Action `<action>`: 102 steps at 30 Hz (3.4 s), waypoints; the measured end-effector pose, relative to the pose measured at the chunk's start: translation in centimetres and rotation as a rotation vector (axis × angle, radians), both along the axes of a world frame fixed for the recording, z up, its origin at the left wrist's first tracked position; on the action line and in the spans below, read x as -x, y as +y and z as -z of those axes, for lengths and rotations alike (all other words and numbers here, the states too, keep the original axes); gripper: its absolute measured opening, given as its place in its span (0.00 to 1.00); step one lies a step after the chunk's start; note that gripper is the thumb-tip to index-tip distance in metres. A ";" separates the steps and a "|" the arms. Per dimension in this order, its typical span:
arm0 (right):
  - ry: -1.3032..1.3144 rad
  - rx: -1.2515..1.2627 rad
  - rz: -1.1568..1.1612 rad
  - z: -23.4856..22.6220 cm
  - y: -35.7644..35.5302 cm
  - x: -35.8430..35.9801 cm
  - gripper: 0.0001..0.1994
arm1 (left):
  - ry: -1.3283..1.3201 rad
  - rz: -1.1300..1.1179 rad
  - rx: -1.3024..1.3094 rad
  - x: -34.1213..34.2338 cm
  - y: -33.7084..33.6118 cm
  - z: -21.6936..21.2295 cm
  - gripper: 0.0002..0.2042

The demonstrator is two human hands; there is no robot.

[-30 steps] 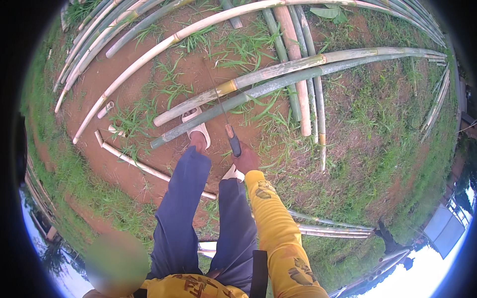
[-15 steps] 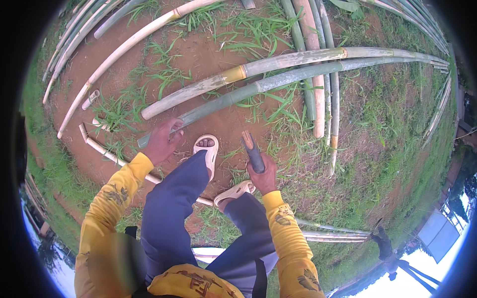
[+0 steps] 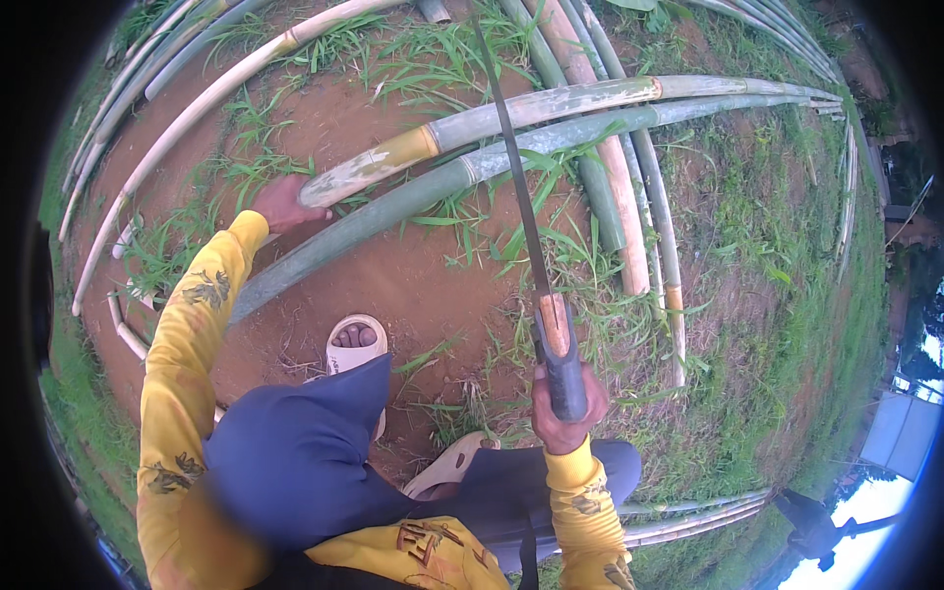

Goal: The person selects bamboo poles from a pile, positions them on the ground, and uses a machete to chop them into shorter sections. The cut pieces are set aside as the person continues processing additional poles.

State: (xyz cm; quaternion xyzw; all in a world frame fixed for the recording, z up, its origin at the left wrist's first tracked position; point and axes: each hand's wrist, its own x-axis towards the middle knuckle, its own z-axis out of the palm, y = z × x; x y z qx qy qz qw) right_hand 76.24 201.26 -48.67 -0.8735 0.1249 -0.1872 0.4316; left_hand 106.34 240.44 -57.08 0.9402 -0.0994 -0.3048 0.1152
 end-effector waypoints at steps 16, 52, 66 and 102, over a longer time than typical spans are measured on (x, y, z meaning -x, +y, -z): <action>0.065 -0.191 -0.301 0.1 1.1 2.9 0.06 | -0.356 0.170 -0.054 8.3 -2.4 -3.9 0.31; 0.389 -0.219 -0.258 -5.0 1.2 6.7 0.06 | -0.324 0.012 0.057 11.4 -4.2 -2.7 0.37; 0.353 -0.212 -0.293 -4.6 2.0 5.0 0.07 | -0.324 0.018 -0.003 12.0 -5.2 -2.2 0.34; 0.349 -0.228 -0.317 -0.9 4.6 3.1 0.10 | -0.170 -0.014 -0.116 6.4 -3.4 3.1 0.30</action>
